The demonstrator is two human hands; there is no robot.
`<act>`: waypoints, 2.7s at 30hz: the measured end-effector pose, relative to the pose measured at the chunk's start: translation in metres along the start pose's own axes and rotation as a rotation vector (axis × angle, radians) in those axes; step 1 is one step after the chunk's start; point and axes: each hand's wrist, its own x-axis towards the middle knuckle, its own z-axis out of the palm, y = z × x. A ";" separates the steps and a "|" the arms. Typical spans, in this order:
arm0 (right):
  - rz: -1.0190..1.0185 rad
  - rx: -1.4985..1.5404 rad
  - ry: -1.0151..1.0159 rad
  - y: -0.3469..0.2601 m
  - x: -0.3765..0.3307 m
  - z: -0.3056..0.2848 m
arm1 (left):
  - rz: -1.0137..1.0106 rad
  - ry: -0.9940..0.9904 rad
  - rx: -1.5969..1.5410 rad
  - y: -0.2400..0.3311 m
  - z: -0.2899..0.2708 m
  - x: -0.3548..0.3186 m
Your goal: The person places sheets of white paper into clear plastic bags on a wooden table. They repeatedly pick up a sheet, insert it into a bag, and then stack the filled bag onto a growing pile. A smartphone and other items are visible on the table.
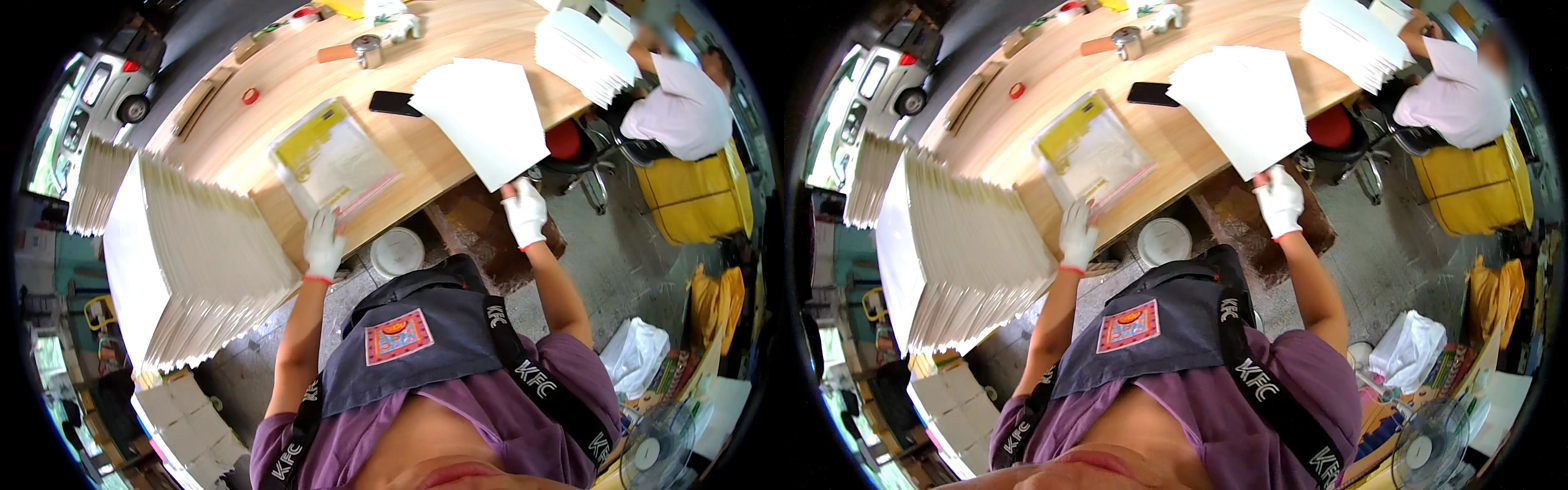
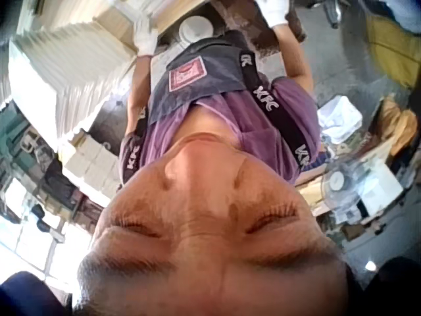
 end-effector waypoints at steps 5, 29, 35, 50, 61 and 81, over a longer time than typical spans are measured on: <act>1.119 1.239 -0.137 0.080 0.026 0.031 | -0.097 -0.316 0.232 -0.005 0.015 0.044; 0.678 1.437 -0.705 -0.041 -0.057 -0.008 | -0.285 -0.099 -0.145 -0.053 0.040 0.025; 0.898 1.612 -0.449 -0.068 -0.092 0.001 | -0.286 -0.073 -0.064 -0.022 0.011 0.041; 0.853 1.600 -0.420 -0.116 -0.095 -0.007 | -0.127 0.396 -0.521 -0.011 0.038 0.022; 0.739 1.453 -0.505 -0.131 -0.083 -0.026 | -0.986 0.285 -2.484 0.037 0.106 0.012; 0.850 1.478 -1.249 -0.154 -0.082 0.095 | -1.079 -0.501 -2.211 0.010 0.143 -0.109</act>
